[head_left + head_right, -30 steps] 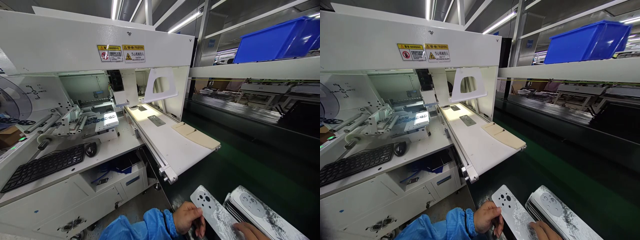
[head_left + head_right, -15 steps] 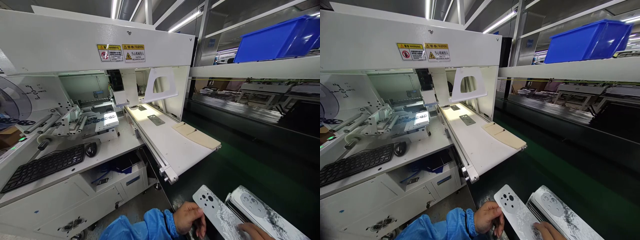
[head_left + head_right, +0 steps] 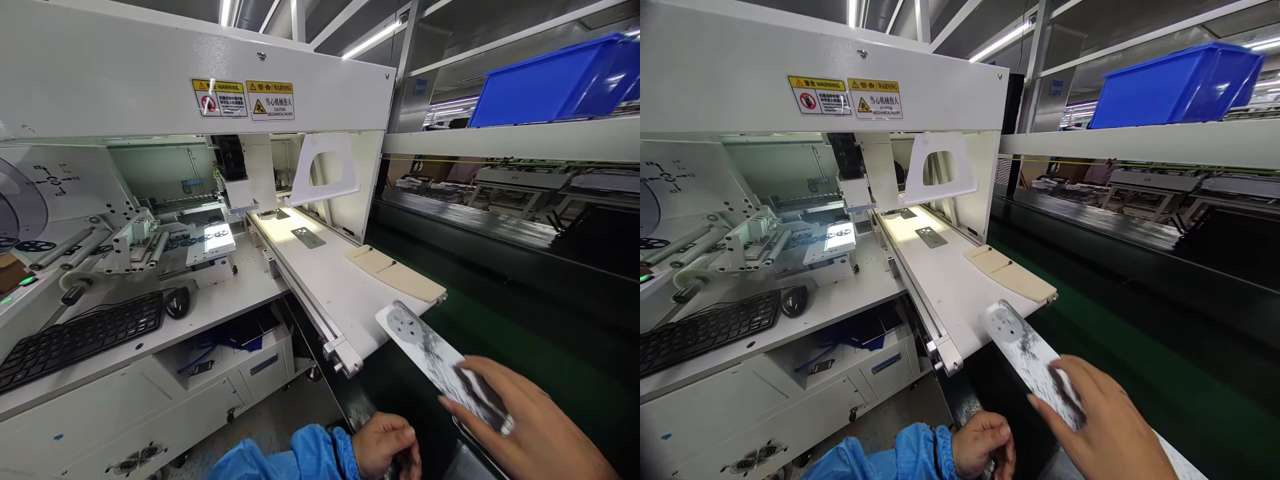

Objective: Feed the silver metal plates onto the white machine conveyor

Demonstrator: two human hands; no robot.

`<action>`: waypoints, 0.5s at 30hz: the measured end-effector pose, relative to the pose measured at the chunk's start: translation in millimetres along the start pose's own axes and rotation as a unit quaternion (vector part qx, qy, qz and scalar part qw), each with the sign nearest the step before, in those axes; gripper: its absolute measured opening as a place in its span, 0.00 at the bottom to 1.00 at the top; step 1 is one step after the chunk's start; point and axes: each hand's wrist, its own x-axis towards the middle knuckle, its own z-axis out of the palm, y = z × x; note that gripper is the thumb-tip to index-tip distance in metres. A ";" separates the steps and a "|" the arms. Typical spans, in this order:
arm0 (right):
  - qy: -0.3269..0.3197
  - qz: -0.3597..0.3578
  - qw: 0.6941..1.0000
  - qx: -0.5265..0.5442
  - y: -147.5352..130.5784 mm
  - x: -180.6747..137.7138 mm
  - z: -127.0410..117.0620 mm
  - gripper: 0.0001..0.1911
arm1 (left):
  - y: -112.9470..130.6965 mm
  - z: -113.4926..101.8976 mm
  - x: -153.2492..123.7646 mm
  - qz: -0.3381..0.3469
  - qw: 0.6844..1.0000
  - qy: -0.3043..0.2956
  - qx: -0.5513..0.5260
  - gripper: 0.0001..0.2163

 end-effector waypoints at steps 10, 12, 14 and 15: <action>-0.176 0.042 0.981 -0.075 -85.7 141.1 28.0 0.23 | 14.1 2.9 -1.4 -0.076 0.995 0.004 0.069 0.33; -0.178 0.039 0.980 -0.077 -89.2 150.1 35.4 0.24 | 18.7 4.2 -1.4 -0.086 0.993 0.001 0.080 0.34; -0.177 0.025 0.981 -0.081 -90.5 151.5 40.5 0.26 | 22.5 5.4 -1.2 -0.095 0.992 0.004 0.087 0.35; -0.174 0.015 0.981 -0.082 -91.0 149.7 42.5 0.27 | 24.1 5.7 -0.9 -0.100 0.991 0.006 0.090 0.35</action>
